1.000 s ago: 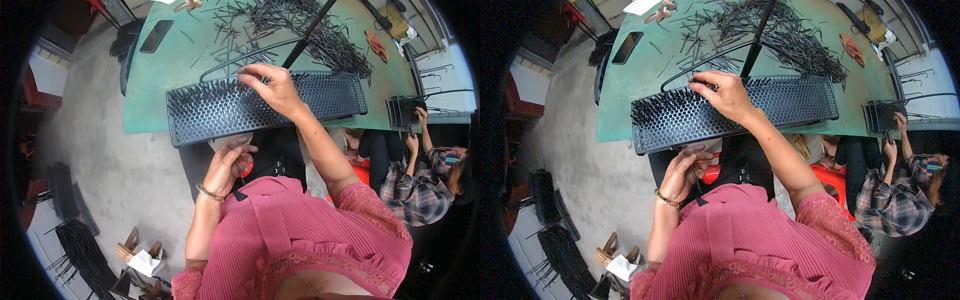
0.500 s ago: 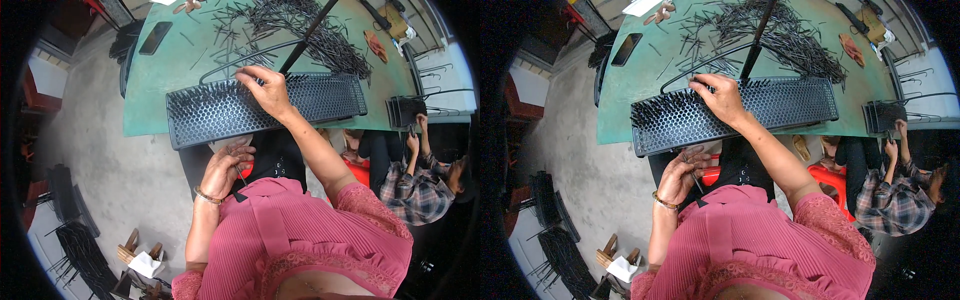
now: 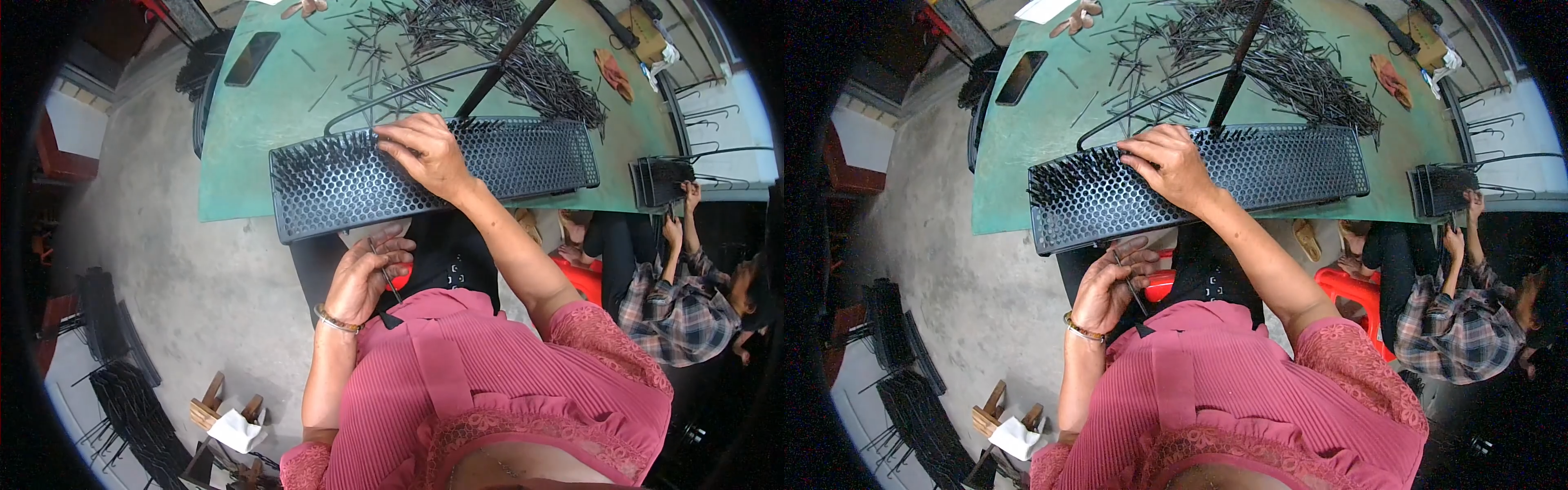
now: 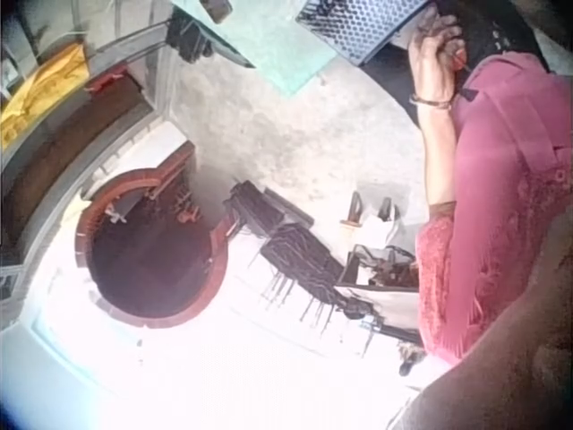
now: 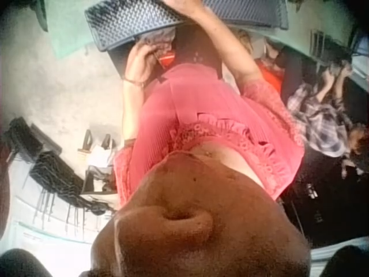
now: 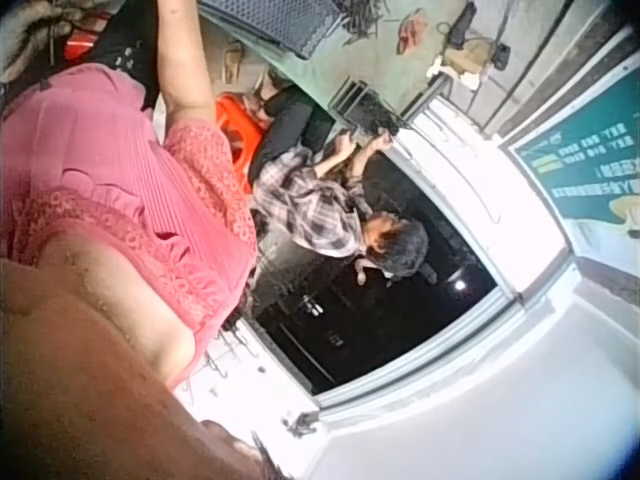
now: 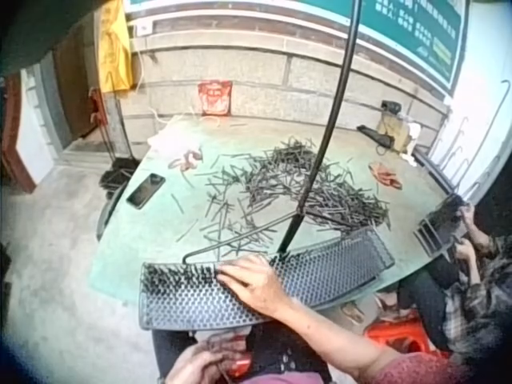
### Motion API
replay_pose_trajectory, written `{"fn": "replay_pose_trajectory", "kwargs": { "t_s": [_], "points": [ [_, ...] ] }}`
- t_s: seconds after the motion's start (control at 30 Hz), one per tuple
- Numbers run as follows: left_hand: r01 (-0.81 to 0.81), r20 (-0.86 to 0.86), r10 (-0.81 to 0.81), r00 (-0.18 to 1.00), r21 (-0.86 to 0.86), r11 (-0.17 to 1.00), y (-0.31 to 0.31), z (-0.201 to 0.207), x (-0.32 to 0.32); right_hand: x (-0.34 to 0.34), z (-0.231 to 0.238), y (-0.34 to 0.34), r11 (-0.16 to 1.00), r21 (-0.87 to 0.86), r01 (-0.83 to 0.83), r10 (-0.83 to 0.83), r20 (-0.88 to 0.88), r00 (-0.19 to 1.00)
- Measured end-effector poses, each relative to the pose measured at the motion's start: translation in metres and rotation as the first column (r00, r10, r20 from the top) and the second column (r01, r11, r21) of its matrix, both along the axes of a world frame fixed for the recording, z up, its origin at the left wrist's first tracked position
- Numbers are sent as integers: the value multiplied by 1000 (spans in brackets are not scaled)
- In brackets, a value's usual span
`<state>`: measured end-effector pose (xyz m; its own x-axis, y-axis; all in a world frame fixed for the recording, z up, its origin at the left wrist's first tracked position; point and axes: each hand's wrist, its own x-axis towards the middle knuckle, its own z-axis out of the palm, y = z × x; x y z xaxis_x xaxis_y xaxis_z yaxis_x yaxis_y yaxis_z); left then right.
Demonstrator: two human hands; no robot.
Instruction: Inserting small metal pins into a perforated metal strip at a workbench.
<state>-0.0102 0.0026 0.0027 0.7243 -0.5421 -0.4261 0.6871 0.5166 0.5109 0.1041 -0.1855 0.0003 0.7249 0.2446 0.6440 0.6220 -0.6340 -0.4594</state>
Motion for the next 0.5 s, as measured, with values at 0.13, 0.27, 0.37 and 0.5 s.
{"fn": "replay_pose_trajectory", "kwargs": {
  "t_s": [0.13,0.27,0.37,0.5],
  "points": [
    [-6,11,6,1000,-4,1000,-1,4,1,0,3,-4,990,-137,-21,32,82,996],
    [-84,82,82,993,29,996,1,3,5,-3,12,0,997,-66,30,-24,92,995],
    [-347,148,353,924,-67,935,0,10,13,-20,25,4,990,127,-65,74,-71,995],
    [-564,156,578,801,-127,816,6,17,25,-61,35,24,916,349,-199,347,-441,828]
  ]
}}
